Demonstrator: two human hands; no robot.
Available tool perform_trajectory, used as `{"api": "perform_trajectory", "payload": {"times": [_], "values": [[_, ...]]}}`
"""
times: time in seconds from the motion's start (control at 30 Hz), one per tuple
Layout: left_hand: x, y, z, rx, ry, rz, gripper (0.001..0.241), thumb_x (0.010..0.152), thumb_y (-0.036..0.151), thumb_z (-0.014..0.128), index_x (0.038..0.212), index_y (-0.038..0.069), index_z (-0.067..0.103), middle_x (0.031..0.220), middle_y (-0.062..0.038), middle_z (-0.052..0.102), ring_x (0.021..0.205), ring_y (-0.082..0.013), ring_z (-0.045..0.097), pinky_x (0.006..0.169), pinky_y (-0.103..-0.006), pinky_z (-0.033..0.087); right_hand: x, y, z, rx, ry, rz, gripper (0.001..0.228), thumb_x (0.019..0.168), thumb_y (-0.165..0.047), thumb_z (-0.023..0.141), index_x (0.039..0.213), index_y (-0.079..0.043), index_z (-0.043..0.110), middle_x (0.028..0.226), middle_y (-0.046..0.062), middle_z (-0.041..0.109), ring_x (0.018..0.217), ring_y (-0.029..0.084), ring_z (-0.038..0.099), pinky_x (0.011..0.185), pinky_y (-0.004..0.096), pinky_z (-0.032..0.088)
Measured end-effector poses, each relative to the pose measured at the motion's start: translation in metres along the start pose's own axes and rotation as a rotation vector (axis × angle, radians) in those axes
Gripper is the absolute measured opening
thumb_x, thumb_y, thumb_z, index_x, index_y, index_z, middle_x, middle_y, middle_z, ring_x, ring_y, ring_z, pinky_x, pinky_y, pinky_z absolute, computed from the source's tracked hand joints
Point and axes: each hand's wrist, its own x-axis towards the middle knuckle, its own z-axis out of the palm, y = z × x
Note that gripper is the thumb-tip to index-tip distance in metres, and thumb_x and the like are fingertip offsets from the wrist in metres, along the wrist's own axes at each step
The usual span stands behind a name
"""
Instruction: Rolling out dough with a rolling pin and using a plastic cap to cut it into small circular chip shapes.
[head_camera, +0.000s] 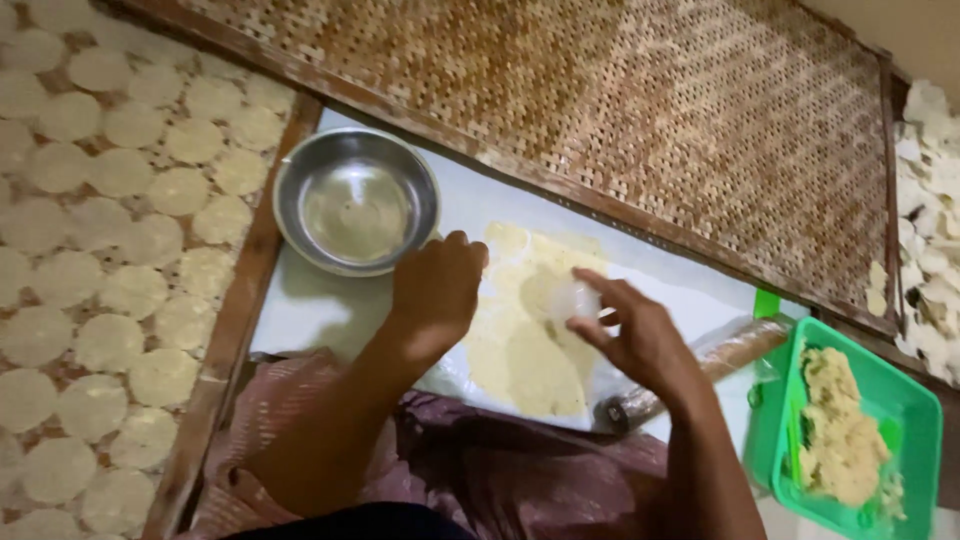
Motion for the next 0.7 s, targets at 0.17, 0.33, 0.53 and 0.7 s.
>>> {"api": "perform_trajectory", "payload": {"times": [0.17, 0.33, 0.53, 0.7], "values": [[-0.001, 0.001, 0.000, -0.028, 0.028, 0.013, 0.014, 0.084, 0.008, 0.061, 0.093, 0.012, 0.071, 0.094, -0.013, 0.068, 0.085, -0.0334, 0.069, 0.070, -0.0487, 0.055, -0.020, 0.001, -0.008, -0.073, 0.013, 0.110, 0.064, 0.084, -0.036, 0.076, 0.145, -0.029, 0.055, 0.130, 0.011, 0.068, 0.097, 0.029, 0.075, 0.083, 0.042, 0.061], [-0.002, 0.003, -0.004, 0.025, -0.040, -0.020, 0.013, 0.087, 0.008, 0.060, 0.094, 0.012, 0.070, 0.096, -0.011, 0.067, 0.088, -0.0326, 0.069, 0.070, -0.0483, 0.055, -0.027, 0.010, 0.013, -0.114, 0.027, -0.048, 0.061, 0.087, -0.032, 0.076, 0.144, -0.025, 0.056, 0.134, 0.015, 0.064, 0.111, 0.037, 0.067, 0.090, 0.045, 0.057], [-0.005, 0.003, -0.004, -0.014, -0.062, -0.059, 0.014, 0.086, 0.009, 0.060, 0.095, 0.013, 0.070, 0.095, -0.010, 0.067, 0.089, -0.0320, 0.068, 0.071, -0.0492, 0.054, -0.028, 0.009, 0.028, -0.210, -0.012, -0.143, 0.062, 0.088, -0.024, 0.073, 0.146, -0.022, 0.053, 0.135, 0.016, 0.061, 0.119, 0.036, 0.062, 0.097, 0.045, 0.055], [-0.002, 0.003, -0.005, 0.022, -0.061, -0.052, 0.008, 0.090, 0.014, 0.060, 0.090, 0.012, 0.067, 0.093, -0.011, 0.066, 0.086, -0.0335, 0.067, 0.068, -0.0517, 0.051, -0.025, 0.003, 0.035, -0.278, -0.006, -0.174, 0.066, 0.085, -0.023, 0.076, 0.146, -0.020, 0.052, 0.134, 0.015, 0.061, 0.117, 0.035, 0.062, 0.094, 0.046, 0.055]]}}
